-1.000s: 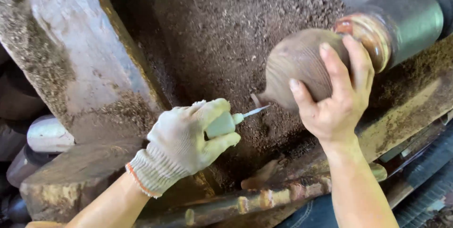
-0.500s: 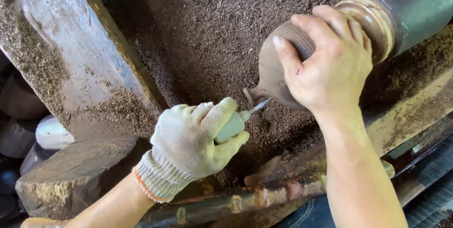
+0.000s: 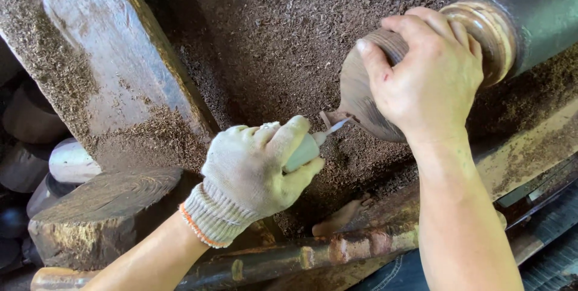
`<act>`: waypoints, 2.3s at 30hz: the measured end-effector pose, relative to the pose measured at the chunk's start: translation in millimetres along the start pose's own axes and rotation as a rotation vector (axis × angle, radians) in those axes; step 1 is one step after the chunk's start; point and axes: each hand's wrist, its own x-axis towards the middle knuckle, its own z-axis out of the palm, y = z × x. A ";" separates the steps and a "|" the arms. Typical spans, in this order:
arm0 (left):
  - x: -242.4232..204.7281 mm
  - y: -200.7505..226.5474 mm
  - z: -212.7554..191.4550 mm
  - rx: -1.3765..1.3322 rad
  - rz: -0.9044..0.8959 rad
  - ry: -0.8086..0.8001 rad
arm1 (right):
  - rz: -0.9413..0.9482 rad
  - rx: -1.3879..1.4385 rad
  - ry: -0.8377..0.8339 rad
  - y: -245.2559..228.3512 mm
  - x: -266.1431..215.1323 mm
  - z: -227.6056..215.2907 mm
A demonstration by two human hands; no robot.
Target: The person holds a squeeze bottle and applies liquid from it onto a dark spot on a round wooden object mounted on a rotating spindle. They repeatedly rotate the object by hand to reposition the spot and continue squeezing liquid onto it throughout the episode.
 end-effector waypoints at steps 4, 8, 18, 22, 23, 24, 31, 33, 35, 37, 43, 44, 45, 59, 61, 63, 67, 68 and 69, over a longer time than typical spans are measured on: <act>0.7 -3.7 -1.3 0.004 -0.006 -0.009 | -0.027 -0.034 0.041 0.2 -1.0 0.9; -0.3 -4.7 -4.6 -0.014 0.000 0.019 | -0.044 -0.013 0.072 2.3 -5.3 1.2; -1.3 -1.8 -16.6 -0.016 -0.084 -0.037 | -0.078 -0.078 0.189 6.9 -36.0 7.0; 2.4 3.4 -21.2 -0.008 -0.076 -0.018 | -0.108 -0.007 0.303 8.9 -48.3 9.2; 3.9 4.2 -20.2 -0.009 -0.074 -0.020 | -0.106 -0.009 0.303 11.1 -51.4 10.0; 4.4 4.8 -19.6 -0.001 -0.081 -0.040 | -0.110 0.029 0.321 12.7 -55.0 11.3; 5.1 16.4 -21.6 0.068 -0.110 -0.115 | -0.104 0.079 0.383 19.3 -64.8 17.6; 5.0 19.7 -22.9 0.058 -0.095 -0.097 | -0.094 0.079 0.364 19.7 -63.8 16.2; 5.4 22.7 -22.8 0.047 -0.080 -0.086 | -0.078 0.080 0.342 19.9 -62.2 15.3; 7.5 25.9 -21.9 0.108 -0.087 -0.110 | -0.076 0.059 0.310 20.7 -57.1 15.0; 14.0 32.3 -14.7 0.220 -0.108 -0.051 | -0.050 -0.063 0.278 6.7 -39.6 9.7; 14.3 31.3 -14.0 0.225 -0.103 -0.052 | -0.045 -0.061 0.283 6.4 -40.7 9.8; 14.3 29.7 -13.4 0.204 -0.084 -0.034 | -0.041 -0.050 0.302 5.6 -41.9 10.4; 12.9 33.6 -21.1 0.155 -0.127 -0.086 | -0.045 0.142 0.434 20.4 -67.8 23.3; 12.2 36.3 -25.1 0.154 -0.103 -0.079 | -0.027 0.141 0.407 19.5 -65.3 20.8; 10.7 36.9 -27.3 0.160 -0.082 -0.082 | -0.045 0.115 0.409 20.5 -59.8 21.1; 2.1 30.6 -21.5 0.242 -0.085 -0.099 | -0.068 0.051 0.384 11.8 -44.0 12.2; 4.2 32.3 -22.2 0.240 -0.086 -0.099 | -0.069 0.050 0.382 11.4 -42.9 10.5; 6.2 33.6 -23.5 0.239 -0.118 -0.136 | -0.067 0.032 0.341 10.4 -41.6 8.9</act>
